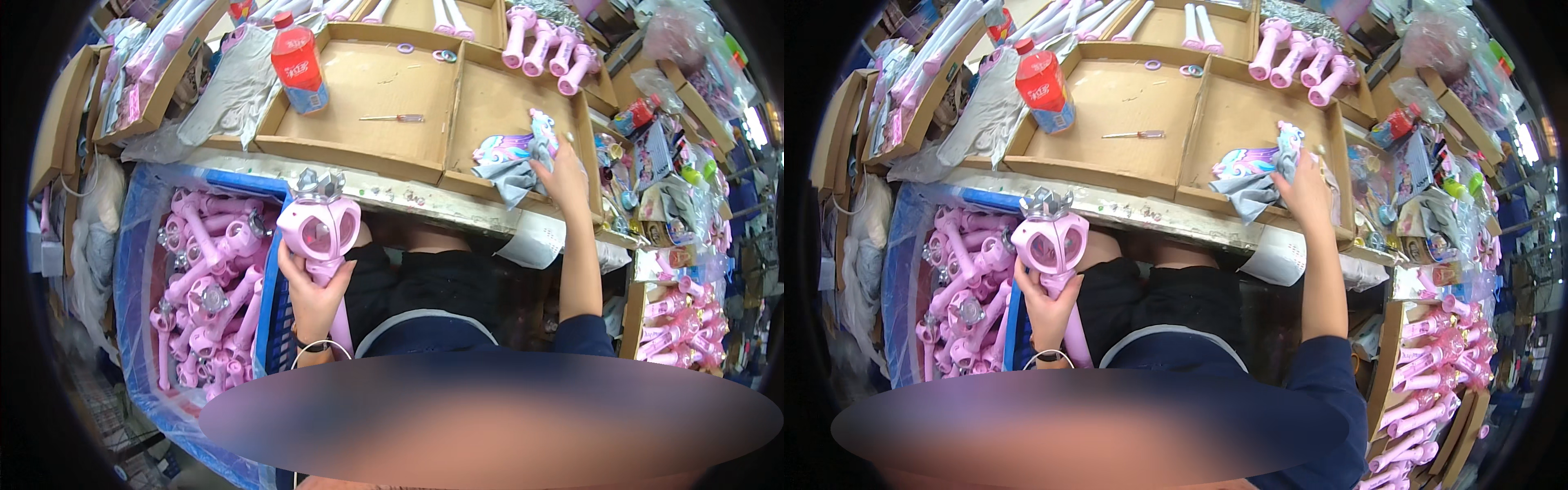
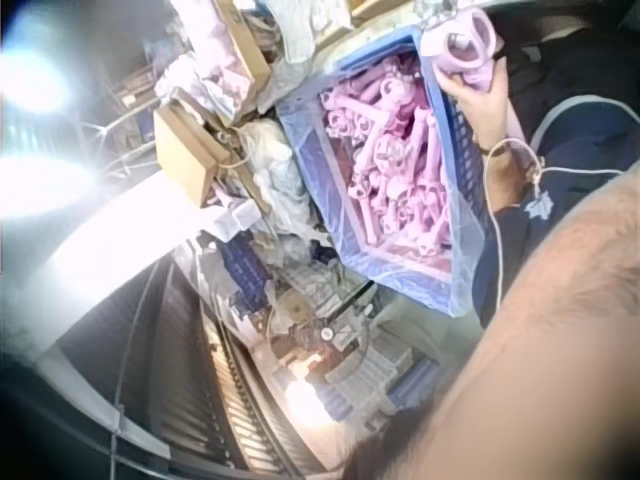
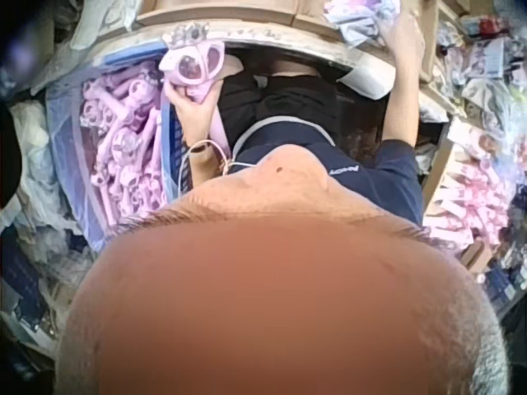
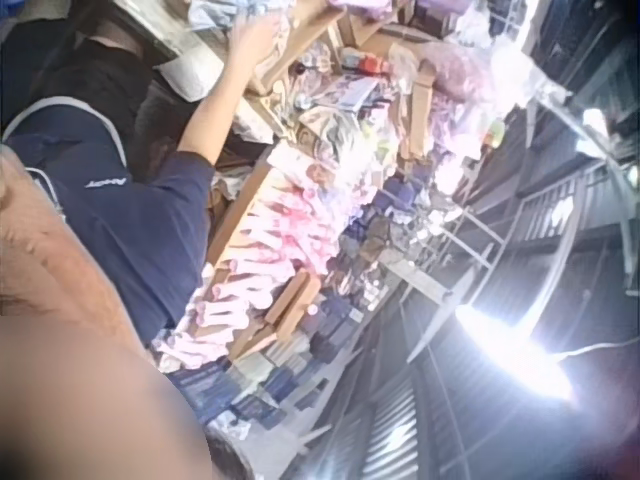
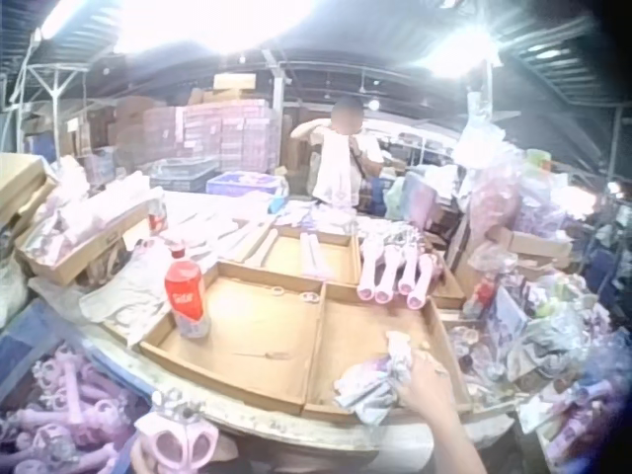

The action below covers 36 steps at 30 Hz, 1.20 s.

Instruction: The person assembles pink toy wands by attaching a silver crown piece to the wand head, inserting a decorative wing sticker, and wiping the wand with a cloth. The person repeats this sequence on multiple wands, handling each one individually.

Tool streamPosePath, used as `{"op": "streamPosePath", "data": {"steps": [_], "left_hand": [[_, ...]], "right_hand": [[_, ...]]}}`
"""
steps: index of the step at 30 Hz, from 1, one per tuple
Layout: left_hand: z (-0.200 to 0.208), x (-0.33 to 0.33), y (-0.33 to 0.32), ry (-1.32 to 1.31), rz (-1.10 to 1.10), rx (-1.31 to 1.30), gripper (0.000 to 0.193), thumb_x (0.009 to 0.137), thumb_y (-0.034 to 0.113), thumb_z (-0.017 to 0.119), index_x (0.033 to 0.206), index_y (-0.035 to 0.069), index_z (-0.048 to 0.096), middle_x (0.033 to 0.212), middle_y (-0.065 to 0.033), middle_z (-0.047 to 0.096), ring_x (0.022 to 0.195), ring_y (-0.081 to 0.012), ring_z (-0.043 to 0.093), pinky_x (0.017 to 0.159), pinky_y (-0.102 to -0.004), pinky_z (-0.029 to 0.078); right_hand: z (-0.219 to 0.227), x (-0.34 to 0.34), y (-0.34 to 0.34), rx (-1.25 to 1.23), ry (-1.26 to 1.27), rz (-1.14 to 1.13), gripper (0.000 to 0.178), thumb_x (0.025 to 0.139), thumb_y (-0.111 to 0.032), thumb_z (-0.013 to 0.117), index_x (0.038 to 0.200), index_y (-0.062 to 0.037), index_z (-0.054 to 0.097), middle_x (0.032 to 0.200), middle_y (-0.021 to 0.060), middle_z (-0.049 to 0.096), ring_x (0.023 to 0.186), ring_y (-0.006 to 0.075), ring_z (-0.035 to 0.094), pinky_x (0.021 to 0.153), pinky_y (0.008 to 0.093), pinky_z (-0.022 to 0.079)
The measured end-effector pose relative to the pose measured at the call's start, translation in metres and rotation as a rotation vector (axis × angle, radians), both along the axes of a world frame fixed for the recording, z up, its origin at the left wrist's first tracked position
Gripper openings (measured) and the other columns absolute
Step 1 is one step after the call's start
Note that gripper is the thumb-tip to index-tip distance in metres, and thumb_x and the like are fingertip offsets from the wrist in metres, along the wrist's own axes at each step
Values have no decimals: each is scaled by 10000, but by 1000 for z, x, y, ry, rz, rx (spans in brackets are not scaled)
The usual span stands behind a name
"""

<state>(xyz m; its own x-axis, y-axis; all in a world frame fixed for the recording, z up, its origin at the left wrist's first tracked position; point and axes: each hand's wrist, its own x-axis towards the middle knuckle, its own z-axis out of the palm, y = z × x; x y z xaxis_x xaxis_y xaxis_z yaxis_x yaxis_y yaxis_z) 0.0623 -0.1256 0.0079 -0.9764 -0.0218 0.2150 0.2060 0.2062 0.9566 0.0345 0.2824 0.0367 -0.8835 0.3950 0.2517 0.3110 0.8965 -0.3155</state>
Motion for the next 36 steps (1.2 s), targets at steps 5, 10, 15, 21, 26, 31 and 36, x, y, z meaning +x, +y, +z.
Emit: {"op": "streamPosePath", "data": {"steps": [5, 10, 15, 21, 26, 31, 36], "left_hand": [[-3, 5, -5, -27, -19, -2, 938, 695, 37, 776, 1389, 4, 146, 1216, -214, 515, 1089, -240, 534, 922, -315, 414], [-8, 10, -9, -149, -15, 84, 921, 696, 0, 753, 1399, -10, 157, 1215, -183, 507, 1083, -213, 532, 918, -305, 417], [-13, 10, -15, -141, 3, 131, 752, 739, -4, 711, 1355, -12, 279, 1129, -140, 543, 973, -177, 575, 808, -273, 474], [-15, 0, -21, -312, -126, 479, 499, 828, 94, 658, 1245, 36, 389, 913, -90, 593, 656, -133, 590, 577, -254, 505], [-7, -2, -32, -165, -197, 643, 488, 908, 310, 586, 1280, 64, 389, 934, -137, 602, 658, -199, 606, 562, -299, 500], [-2, 3, -55, -44, -84, 841, 425, 926, 294, 558, 1274, 112, 395, 1016, -161, 610, 691, -195, 604, 591, -297, 500], [-15, 8, -71, -61, -59, 928, 486, 860, 130, 618, 1295, 86, 406, 1157, -139, 541, 975, -227, 575, 871, -427, 515]], "right_hand": [[-4, -31, 38, -128, -131, 69, 339, 783, -353, 654, 845, -20, 643, 775, 156, 672, 718, 315, 645, 663, 413, 491], [34, -81, 43, -828, 566, 259, 190, 896, -151, 595, 957, 28, 586, 760, 22, 634, 611, 80, 579, 545, 223, 443], [23, -72, 16, -59, 151, 146, 251, 825, -229, 620, 952, -14, 640, 859, 159, 658, 794, 303, 637, 718, 379, 497], [-12, -95, -56, 116, 286, 581, 145, 814, -195, 624, 844, -58, 659, 875, 113, 640, 857, 291, 609, 724, 397, 481], [-38, -166, -116, 398, 87, 685, 209, 788, -162, 619, 956, -39, 625, 898, 138, 641, 876, 299, 613, 743, 402, 502], [-39, -190, -135, 468, -297, 534, 195, 800, -150, 552, 912, -3, 613, 873, 172, 649, 796, 337, 656, 682, 444, 526], [-15, -120, -154, -364, 13, 625, 217, 888, -178, 558, 998, 6, 523, 794, 136, 637, 710, 244, 638, 654, 348, 503]]}}
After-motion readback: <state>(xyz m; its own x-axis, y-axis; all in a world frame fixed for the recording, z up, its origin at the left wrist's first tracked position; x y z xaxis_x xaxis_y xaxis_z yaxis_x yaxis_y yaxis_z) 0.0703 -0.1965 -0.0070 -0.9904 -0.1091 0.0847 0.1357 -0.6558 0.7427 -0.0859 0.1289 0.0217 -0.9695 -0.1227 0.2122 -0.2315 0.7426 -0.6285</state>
